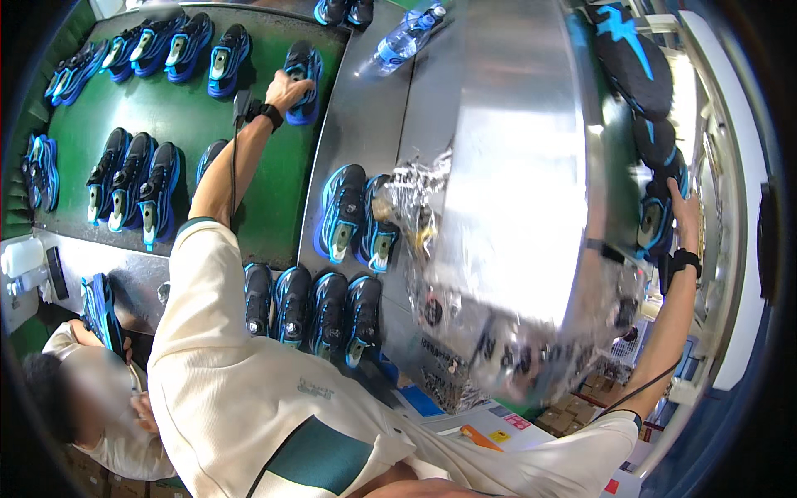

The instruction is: Operating a specialized machine to process athletic shoes in a factory setting.

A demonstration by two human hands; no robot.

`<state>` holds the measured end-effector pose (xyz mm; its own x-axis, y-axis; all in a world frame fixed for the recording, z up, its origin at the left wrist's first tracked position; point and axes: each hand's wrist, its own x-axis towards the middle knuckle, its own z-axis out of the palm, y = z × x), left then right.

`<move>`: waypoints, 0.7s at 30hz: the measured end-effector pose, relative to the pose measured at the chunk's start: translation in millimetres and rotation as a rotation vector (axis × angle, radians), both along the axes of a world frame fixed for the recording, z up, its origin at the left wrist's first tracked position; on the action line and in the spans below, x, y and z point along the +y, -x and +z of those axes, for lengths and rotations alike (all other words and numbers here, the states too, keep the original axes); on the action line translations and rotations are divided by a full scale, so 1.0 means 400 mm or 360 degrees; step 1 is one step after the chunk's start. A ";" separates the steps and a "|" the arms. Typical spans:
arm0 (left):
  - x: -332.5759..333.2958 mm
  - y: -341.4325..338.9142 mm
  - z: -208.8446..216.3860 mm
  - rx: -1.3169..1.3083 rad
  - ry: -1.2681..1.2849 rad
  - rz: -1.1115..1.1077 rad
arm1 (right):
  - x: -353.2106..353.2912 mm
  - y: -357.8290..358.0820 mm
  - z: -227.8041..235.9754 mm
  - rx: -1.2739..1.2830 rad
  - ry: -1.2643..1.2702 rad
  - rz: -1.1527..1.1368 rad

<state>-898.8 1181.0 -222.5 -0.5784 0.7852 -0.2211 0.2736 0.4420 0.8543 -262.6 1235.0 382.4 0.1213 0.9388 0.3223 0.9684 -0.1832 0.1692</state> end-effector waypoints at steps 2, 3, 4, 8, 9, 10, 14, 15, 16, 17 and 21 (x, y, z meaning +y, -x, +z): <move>0.062 -0.013 -0.014 0.0128 0.0016 -0.0175 | 0.031 0.001 -0.004 0.0145 0.0098 0.0045; 0.083 -0.025 -0.028 0.0225 0.0078 -0.0245 | 0.045 0.003 -0.010 0.0117 0.0030 -0.0154; 0.101 -0.038 -0.045 0.0386 0.0177 -0.0381 | 0.049 0.003 -0.010 0.0118 0.0014 -0.0268; 0.113 -0.083 -0.125 0.0520 0.0075 -0.0348 | 0.056 0.006 -0.026 0.0080 -0.0092 -0.0128; 0.095 -0.090 -0.134 0.0465 0.0036 -0.0383 | 0.044 0.007 -0.027 0.0090 -0.0058 0.0021; 0.069 -0.086 -0.130 0.0449 0.0008 -0.0439 | 0.035 0.014 -0.030 0.0107 -0.0058 0.0002; -0.177 -0.145 -0.001 0.0095 -0.0622 -0.0542 | -0.075 0.055 -0.019 0.0385 -0.0116 0.0196; -0.283 -0.188 0.061 -0.0114 -0.0611 -0.0505 | -0.114 0.072 -0.017 0.0601 -0.0254 0.0427; -0.390 -0.264 0.127 -0.0217 -0.0603 -0.0467 | -0.161 0.087 0.003 0.0350 -0.0437 0.0597; -0.487 -0.303 0.204 -0.0438 -0.0471 -0.0620 | -0.202 0.109 0.014 0.0360 -0.0803 0.0736; -0.837 -0.520 0.513 -0.1427 -0.0088 -0.1315 | -0.491 0.158 0.105 0.0765 -0.1132 0.1169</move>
